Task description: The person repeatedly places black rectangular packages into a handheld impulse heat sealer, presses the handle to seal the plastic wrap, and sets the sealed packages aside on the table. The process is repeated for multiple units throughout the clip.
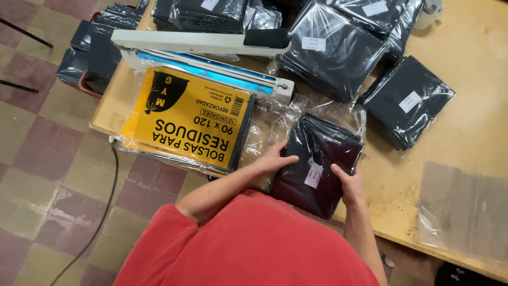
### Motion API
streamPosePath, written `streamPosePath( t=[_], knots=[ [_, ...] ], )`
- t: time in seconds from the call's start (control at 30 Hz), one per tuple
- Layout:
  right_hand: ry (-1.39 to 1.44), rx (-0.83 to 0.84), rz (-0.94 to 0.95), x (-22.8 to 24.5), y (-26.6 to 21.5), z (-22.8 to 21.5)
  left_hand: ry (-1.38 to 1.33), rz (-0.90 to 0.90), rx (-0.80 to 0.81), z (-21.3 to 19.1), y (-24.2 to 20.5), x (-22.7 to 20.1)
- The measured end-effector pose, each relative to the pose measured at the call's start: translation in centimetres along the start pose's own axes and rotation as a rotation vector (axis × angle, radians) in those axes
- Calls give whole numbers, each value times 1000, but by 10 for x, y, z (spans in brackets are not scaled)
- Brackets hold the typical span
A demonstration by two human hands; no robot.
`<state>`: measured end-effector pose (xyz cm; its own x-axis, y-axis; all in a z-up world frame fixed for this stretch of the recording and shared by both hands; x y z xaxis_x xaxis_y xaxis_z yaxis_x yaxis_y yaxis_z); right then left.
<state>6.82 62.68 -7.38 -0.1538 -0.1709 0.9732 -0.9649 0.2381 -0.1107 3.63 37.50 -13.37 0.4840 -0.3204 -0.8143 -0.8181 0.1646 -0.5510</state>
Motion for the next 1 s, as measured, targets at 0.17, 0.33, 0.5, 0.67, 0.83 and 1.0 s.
streamPosePath(
  t=[0.17, 0.33, 0.5, 0.67, 0.83, 1.0],
  knots=[
    [221, -83, 135, -28, 10, -16, -74, 112, 44, 12, -7, -12],
    [563, -145, 219, -94, 30, -63, 0, 255, 68, 8, -40, -75],
    [753, -222, 90, -63, 26, -77, 6, 373, 21, 20, -32, -112],
    [747, -286, -121, 34, -5, -47, -52, 128, 134, 16, -36, -133],
    [580, -91, -372, 127, -37, -31, -173, 251, 173, -39, -90, -172],
    [172, 80, -767, 123, -9, -18, -335, 398, 90, -94, -110, -135]
  ],
)
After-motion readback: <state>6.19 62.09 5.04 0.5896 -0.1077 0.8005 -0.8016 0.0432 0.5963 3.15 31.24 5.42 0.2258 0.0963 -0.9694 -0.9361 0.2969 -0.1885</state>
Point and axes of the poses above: each hand's wrist, its own y-axis towards the middle knuckle, its own z-axis out of the palm, x = y × z, the point moved 4 cm from there along y, towards the middle knuckle, and after that the axes turned 11 degrees about -z, right-handed, at the moved point
